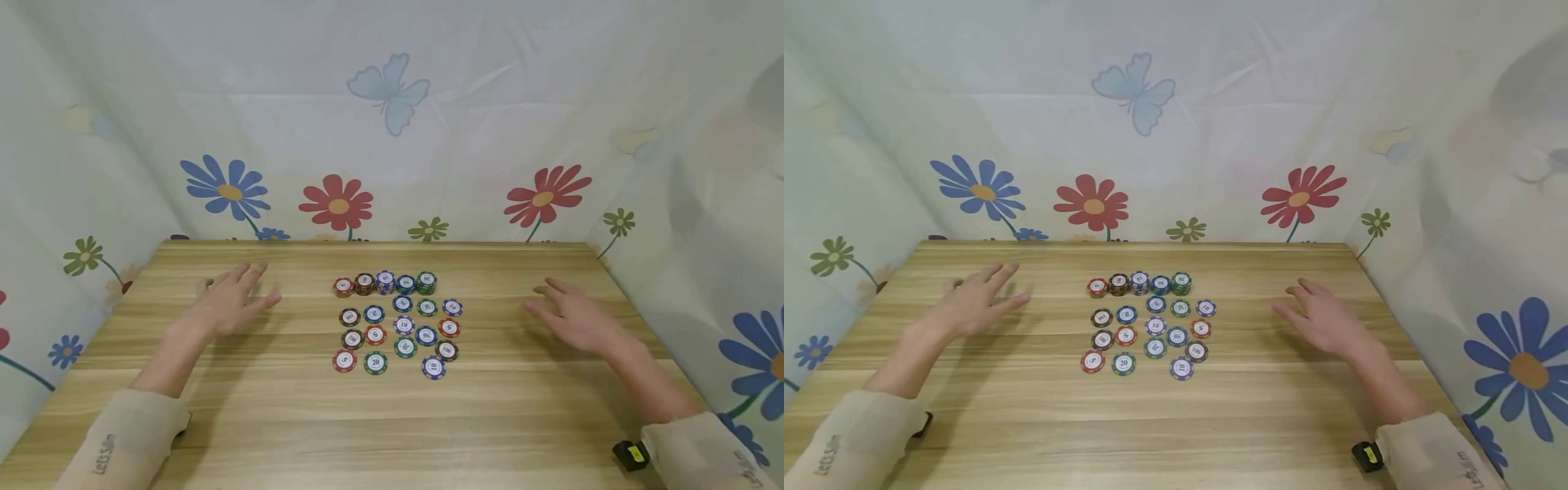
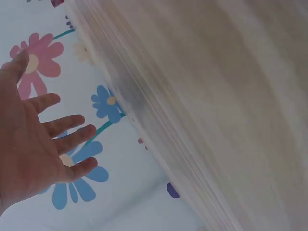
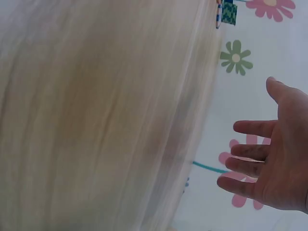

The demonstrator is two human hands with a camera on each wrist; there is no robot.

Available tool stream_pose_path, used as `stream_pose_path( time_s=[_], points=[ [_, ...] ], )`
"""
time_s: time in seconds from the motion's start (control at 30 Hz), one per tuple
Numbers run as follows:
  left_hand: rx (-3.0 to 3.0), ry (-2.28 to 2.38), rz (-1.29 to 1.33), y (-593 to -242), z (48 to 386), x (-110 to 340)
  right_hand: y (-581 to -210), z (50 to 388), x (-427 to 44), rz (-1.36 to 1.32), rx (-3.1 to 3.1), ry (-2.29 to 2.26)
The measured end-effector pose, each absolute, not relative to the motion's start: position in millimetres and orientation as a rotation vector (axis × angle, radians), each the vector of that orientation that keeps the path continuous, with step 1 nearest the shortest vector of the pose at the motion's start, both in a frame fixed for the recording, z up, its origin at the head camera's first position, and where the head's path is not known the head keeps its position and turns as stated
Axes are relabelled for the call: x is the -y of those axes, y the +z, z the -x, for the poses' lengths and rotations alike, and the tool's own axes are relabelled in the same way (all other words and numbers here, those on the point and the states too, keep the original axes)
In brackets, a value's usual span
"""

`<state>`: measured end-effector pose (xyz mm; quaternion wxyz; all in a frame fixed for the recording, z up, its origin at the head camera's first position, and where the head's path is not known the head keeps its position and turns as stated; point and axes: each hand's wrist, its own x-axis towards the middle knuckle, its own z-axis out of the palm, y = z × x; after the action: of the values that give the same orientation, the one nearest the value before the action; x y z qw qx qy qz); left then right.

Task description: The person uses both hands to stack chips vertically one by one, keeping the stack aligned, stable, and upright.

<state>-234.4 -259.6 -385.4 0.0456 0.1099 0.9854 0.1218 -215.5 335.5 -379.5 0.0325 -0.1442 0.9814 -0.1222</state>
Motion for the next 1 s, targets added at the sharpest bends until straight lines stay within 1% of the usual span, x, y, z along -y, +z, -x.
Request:
stream_pose_path(
  time_s=[0.47,0.8,1.0],
  points=[
    [-2.996,0.386,-0.399,-389.1,241.3,236.1,-383.7,204.3,-298.4,0.584,-3.049,-0.320],
    [-2.989,0.402,-0.456,-387.7,245.8,216.1,-386.3,203.6,-273.3,0.806,-3.031,-0.331],
    [-2.953,0.394,-0.503,-390.6,247.3,205.7,-391.8,197.5,-254.5,0.957,-2.963,-0.331]
  ],
)
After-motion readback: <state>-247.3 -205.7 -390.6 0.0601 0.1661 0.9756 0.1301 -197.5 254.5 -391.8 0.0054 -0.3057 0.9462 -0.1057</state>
